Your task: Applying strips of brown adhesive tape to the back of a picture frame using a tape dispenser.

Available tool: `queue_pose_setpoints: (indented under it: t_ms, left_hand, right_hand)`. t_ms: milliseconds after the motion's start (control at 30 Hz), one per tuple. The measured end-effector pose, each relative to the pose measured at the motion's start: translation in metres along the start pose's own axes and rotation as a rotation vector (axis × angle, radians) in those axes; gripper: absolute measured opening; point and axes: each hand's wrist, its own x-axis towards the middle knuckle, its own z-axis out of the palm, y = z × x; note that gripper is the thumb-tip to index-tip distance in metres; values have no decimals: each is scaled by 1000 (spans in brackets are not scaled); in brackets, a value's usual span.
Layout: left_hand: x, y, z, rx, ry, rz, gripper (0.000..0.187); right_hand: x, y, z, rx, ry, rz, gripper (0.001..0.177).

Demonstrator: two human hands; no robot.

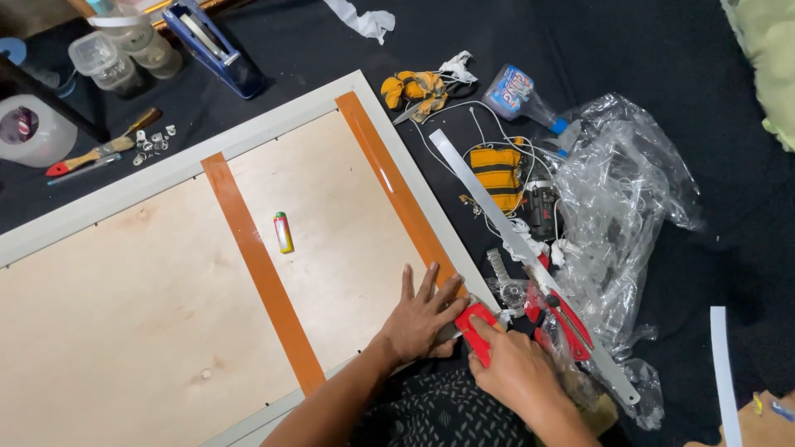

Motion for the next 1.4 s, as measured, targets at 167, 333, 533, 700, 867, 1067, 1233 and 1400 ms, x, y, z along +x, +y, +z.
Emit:
queue_pose_setpoints:
  t_ms: [167, 333, 533, 700, 867, 1067, 1233, 1400]
  left_hand:
    - [2, 3, -6, 34, -33, 3, 86]
    - [3, 3, -10, 10, -17, 27, 78]
    - [2, 2, -5, 50, 2, 59, 87]
    - [1, 2, -4, 63, -31, 74, 89]
    - [2, 1, -3, 62, -58, 81, 89]
    - [2, -2, -10, -179, -34, -44, 92]
    - [1, -1, -17, -173, 24, -17, 68]
    - [-2, -6, -5, -100, 33, 59, 66]
  right_hand:
    - [-2, -1, -1, -13, -18, 5, 68]
    - [1, 1, 0, -27, -42, 10, 64]
    - [-10, -9, -12, -26, -78, 48, 66]
    - [-7, -6, -6, -45, -70, 44, 65]
    - [-14, -15, -13, -34, -95, 98, 67]
    - [-18, -21, -23, -55, -127, 107, 66]
    - [-16, -27, -31, -33, -166, 144, 68]
    - [-16, -35, -48, -94, -171, 99, 58]
